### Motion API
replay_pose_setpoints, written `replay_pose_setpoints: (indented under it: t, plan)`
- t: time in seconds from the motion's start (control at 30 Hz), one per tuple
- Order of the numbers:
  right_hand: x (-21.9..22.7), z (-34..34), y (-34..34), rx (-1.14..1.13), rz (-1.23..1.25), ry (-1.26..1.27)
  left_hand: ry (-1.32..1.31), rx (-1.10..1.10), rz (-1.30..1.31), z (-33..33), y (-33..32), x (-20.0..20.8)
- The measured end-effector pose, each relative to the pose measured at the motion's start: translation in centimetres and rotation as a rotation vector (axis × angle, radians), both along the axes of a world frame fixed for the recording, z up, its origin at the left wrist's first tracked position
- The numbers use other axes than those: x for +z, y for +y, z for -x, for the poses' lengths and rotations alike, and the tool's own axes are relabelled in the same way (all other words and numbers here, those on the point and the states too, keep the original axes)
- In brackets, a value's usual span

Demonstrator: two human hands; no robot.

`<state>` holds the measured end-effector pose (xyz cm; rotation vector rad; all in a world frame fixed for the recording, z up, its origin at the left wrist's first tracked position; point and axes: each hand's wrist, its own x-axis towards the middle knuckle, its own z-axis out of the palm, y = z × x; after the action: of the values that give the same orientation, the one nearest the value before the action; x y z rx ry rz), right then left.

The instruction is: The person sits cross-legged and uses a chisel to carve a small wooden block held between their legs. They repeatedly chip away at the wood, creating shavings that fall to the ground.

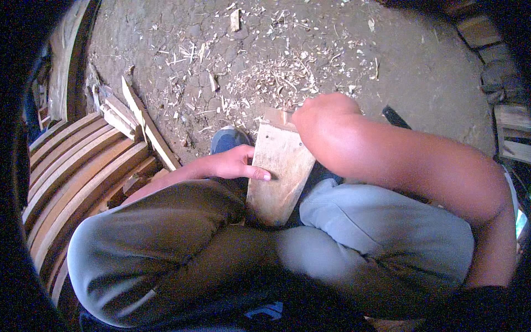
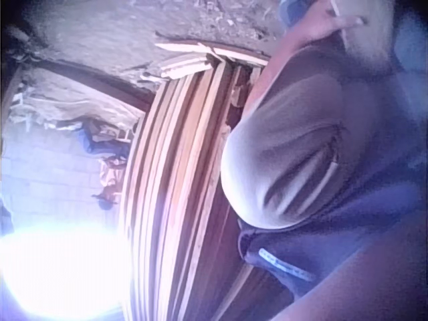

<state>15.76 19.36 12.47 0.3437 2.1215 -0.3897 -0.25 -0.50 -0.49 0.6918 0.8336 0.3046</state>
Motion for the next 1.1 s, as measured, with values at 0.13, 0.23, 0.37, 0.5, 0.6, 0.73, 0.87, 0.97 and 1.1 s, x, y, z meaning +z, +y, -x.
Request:
replay_pose_setpoints:
  t: [0.13, 0.23, 0.37, 0.5, 0.6, 0.73, 0.87, 0.97, 1.1]
  plan:
    - [-0.4, 0.4, 0.4, 0.003, 0.007, -0.062, -0.012, -0.002, 0.028, -0.2, 0.2, 0.4]
    - [0.0, 1.1, 0.6, -0.014, 0.02, -0.019, 0.012, 0.01, 0.031, 0.3, -0.1, 0.9]
    - [-1.2, -0.9, 0.8, -0.045, 0.005, 0.042, -0.007, -0.033, -0.006, -0.6, 1.2, 0.3]
    - [-0.2, 0.9, 2.2, -0.04, -0.037, 0.06, 0.042, -0.039, 0.046, 0.2, -0.1, 0.4]
    - [2.1, -0.4, 3.8, -0.082, -0.044, 0.18, 0.035, -0.041, -0.006, -0.1, 0.1, 0.0]
    - [3.6, -1.1, 3.8, -0.071, -0.079, 0.24, 0.039, -0.036, -0.09, 0.0, -0.3, -0.5]
    - [3.5, -0.9, 3.4, -0.073, -0.09, 0.211, 0.061, -0.016, -0.2, 0.0, -0.6, -0.9]
    - [3.2, -1.1, 3.2, -0.03, -0.081, 0.268, 0.017, -0.043, -0.177, 0.2, -0.2, -0.5]
    - [3.4, -0.5, 2.9, 0.02, -0.129, 0.22, 0.029, -0.053, -0.139, 0.1, -0.1, -0.5]
